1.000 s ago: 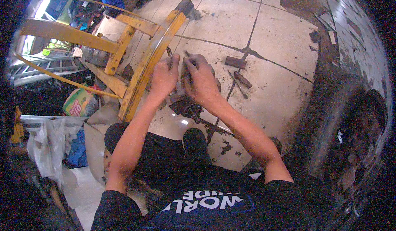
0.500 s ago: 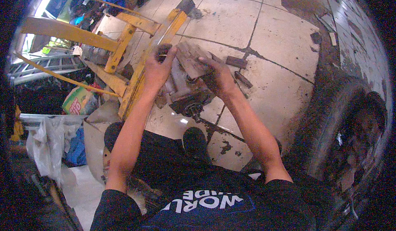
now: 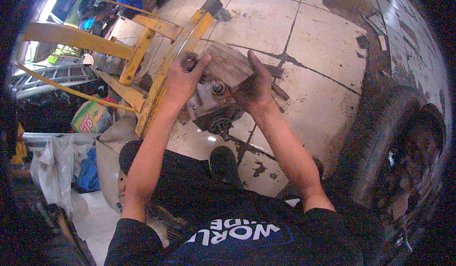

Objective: The person sits on the floor and uses a metal file to scrape and smooth the surface of a mechanical part. They repeatedly rotate the part to access different sides and continue filing throughout the video.

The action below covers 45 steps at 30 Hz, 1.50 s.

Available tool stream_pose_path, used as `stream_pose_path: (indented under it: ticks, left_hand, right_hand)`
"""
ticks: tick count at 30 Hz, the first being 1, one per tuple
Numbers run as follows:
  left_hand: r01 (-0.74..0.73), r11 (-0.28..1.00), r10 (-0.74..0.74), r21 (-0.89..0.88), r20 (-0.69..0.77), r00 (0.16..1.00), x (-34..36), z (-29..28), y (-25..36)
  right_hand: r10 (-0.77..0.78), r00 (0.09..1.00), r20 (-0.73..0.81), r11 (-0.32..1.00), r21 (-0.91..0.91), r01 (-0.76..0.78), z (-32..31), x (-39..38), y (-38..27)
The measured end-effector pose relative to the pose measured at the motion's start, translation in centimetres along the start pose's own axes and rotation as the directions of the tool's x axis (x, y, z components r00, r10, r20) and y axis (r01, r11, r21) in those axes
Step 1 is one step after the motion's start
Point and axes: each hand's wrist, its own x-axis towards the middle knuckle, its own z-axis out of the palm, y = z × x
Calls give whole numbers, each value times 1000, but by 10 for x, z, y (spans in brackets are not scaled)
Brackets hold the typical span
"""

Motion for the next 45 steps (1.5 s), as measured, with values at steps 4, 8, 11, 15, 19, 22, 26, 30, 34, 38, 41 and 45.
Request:
stream_pose_path:
  ticks: [4,8,11,15,19,22,26,30,34,38,41,45]
  left_hand:
    - [-85,991,91,104,-57,994,1,4,-12]
    - [-115,988,116,102,-2,993,2,6,-17]
    - [-133,978,123,160,68,990,5,4,-16]
    - [-7,1000,4,24,131,991,13,3,-25]
    - [-34,987,31,156,19,999,17,1,-52]
    - [-123,952,127,280,6,992,18,10,-67]
    - [-89,914,104,395,-16,994,22,19,-93]
    - [-99,924,120,370,-32,992,26,28,-118]
    - [-13,888,66,459,-100,993,33,21,-151]
    - [67,940,-39,334,-90,995,40,40,-173]
    - [53,943,-31,327,-72,997,27,52,-186]
    - [-90,864,126,495,-41,991,25,42,-223]
  right_hand:
    - [-37,997,-69,984,-177,24,3,-4,16]
    - [15,970,-244,928,-357,-104,-1,1,4]
    - [-31,947,-320,920,-379,-98,-3,3,-3]
    - [-270,956,-116,824,-541,167,-30,16,-24]
    - [-602,780,-168,433,-890,142,-48,24,-46]
    - [-648,754,107,8,-989,147,-101,29,-44]
    - [-391,859,331,-413,-897,158,-131,29,4]
    - [-153,986,61,-640,-767,-52,-140,37,14]
    - [-74,997,-18,-557,-828,-57,-142,20,28]
    - [69,982,-176,-689,-720,-81,-132,41,3]
    - [126,909,-397,-725,-663,-189,-115,53,9]
    - [120,957,-262,-696,-710,-107,-116,29,15]
